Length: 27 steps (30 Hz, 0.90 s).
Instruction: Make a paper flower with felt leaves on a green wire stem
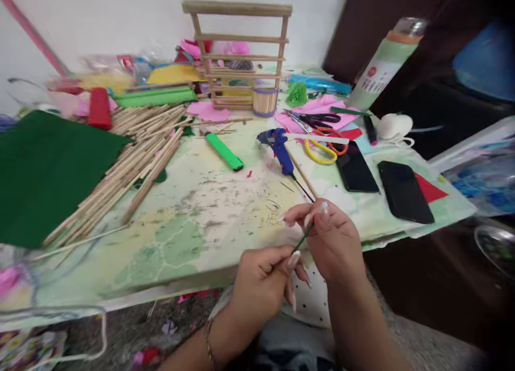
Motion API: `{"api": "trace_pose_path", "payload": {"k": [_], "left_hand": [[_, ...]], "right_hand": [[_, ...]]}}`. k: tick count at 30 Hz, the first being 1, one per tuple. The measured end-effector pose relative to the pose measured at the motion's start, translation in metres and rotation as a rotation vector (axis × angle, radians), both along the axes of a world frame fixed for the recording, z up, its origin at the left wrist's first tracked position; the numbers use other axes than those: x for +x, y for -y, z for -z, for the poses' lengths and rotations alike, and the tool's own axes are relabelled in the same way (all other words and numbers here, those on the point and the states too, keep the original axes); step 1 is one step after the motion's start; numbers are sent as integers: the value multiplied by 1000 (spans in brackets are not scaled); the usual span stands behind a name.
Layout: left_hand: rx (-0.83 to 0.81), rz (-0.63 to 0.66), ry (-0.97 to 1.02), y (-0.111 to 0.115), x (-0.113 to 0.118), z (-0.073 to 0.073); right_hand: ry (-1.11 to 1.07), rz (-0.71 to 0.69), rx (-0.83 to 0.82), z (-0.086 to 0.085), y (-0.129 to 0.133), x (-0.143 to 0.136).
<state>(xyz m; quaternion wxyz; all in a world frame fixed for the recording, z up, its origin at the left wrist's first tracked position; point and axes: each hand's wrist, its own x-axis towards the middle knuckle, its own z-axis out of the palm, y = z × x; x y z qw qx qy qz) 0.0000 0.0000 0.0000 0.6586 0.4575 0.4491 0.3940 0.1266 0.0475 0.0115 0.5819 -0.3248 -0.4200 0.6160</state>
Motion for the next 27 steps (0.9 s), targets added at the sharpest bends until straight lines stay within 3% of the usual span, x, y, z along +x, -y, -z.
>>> {"api": "trace_pose_path", "payload": {"k": [2, 5, 10, 12, 18, 22, 27], "left_hand": [[-7, -2, -5, 0, 0, -1], [-19, -12, 17, -2, -1, -2], [-73, -15, 174, -5, -1, -3], [-94, -9, 212, -5, -1, -3], [107, -88, -17, -7, -2, -4], [152, -75, -74, -6, -3, -4], [57, -38, -24, -4, -4, -3]], "right_hand": [[0, 130, -28, 1, 1, -5], [-31, 198, -19, 4, 0, -9], [-110, -134, 10, 12, 0, -3], [-51, -163, 41, 14, 3, -1], [45, 162, 103, 14, 15, -15], [37, 209, 76, 13, 14, -20], [118, 196, 252, 12, 4, -8]]}}
